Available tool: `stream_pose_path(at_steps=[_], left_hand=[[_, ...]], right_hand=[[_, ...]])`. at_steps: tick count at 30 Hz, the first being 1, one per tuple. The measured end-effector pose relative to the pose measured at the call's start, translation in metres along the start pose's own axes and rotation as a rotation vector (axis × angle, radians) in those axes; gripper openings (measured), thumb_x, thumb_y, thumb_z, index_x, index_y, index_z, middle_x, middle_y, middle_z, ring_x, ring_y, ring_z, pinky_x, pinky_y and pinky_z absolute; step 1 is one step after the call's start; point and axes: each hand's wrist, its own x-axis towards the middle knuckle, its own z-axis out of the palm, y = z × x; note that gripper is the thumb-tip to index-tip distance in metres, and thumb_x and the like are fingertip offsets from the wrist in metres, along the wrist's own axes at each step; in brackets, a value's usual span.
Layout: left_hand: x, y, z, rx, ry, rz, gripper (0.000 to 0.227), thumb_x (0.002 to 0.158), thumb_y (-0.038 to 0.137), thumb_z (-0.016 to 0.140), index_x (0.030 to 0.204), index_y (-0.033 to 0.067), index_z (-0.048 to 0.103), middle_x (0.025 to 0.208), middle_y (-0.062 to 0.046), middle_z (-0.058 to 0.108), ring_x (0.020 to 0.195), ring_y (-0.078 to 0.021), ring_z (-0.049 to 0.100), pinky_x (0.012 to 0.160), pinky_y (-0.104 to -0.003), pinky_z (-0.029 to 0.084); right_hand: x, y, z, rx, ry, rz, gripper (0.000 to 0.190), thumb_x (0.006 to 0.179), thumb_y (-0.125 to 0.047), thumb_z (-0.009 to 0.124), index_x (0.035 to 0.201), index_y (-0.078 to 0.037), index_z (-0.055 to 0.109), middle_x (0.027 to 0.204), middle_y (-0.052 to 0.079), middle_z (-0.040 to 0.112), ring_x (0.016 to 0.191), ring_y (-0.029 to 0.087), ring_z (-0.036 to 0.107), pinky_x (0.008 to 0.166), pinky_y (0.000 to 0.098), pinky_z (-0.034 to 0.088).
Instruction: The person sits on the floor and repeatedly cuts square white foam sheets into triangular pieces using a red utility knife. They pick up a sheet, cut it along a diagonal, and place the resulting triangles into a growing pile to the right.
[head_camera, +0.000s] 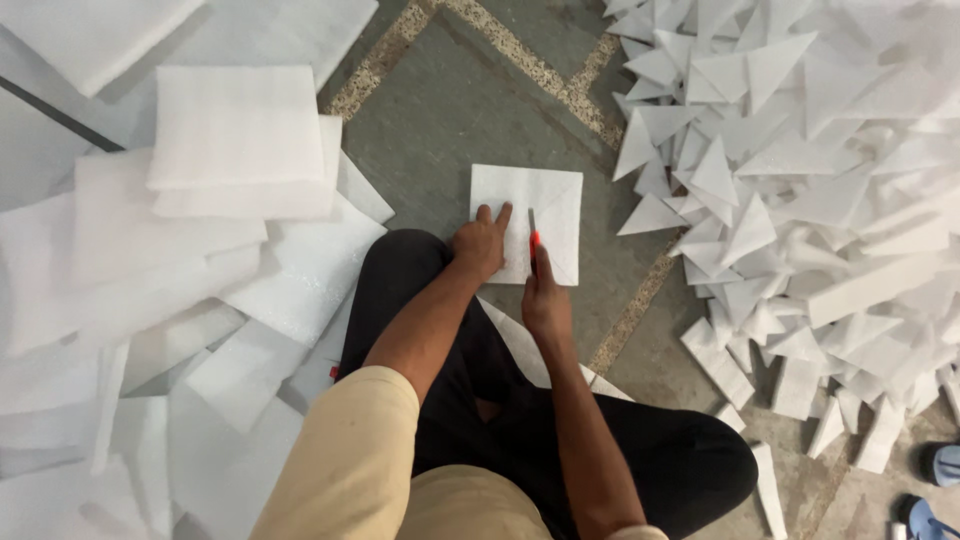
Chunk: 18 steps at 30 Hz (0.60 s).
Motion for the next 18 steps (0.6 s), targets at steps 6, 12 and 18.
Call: stream_pose_path(at_steps=[6,12,18], left_hand=[[0.006,0.0,-0.001,-0.025,0.015,-0.009,0.112,0.077,0.041,0.088,0.164,0.0214,0.02,0.136,-0.016,0.047,0.1,-0.0314,0.07,0.079,-0.039,0.06],[0.01,0.0,-0.003,-0.02,-0.007,-0.011,0.111,0.077,0.041,0.087,0.164,0.0223,0.019,0.136,-0.018,0.045,0.101,-0.0318,0.069,0.08,-0.04,0.06],[0.0,-0.001,-0.003,-0.052,0.045,0.002,0.11,0.075,0.04,0.088,0.163,0.0218,0.023,0.138,-0.016,0.046,0.103,-0.0318,0.069,0.081,-0.041,0.06]], right_hand=[[0.064,-0.018,0.0,-0.017,0.07,-0.078,0.059,0.101,-0.019,0.049,0.158,-0.022,0.034,0.092,0.026,0.074,0.078,0.047,0.071,0.068,0.0581,0.054],[0.091,-0.022,0.004,-0.089,0.025,-0.04,0.06,0.1,-0.02,0.05,0.158,-0.024,0.037,0.087,0.028,0.073,0.078,0.047,0.071,0.069,0.0578,0.055],[0.047,-0.008,-0.001,-0.085,0.054,-0.144,0.059,0.098,-0.016,0.05,0.156,-0.022,0.041,0.09,0.029,0.072,0.079,0.049,0.07,0.069,0.0582,0.054]])
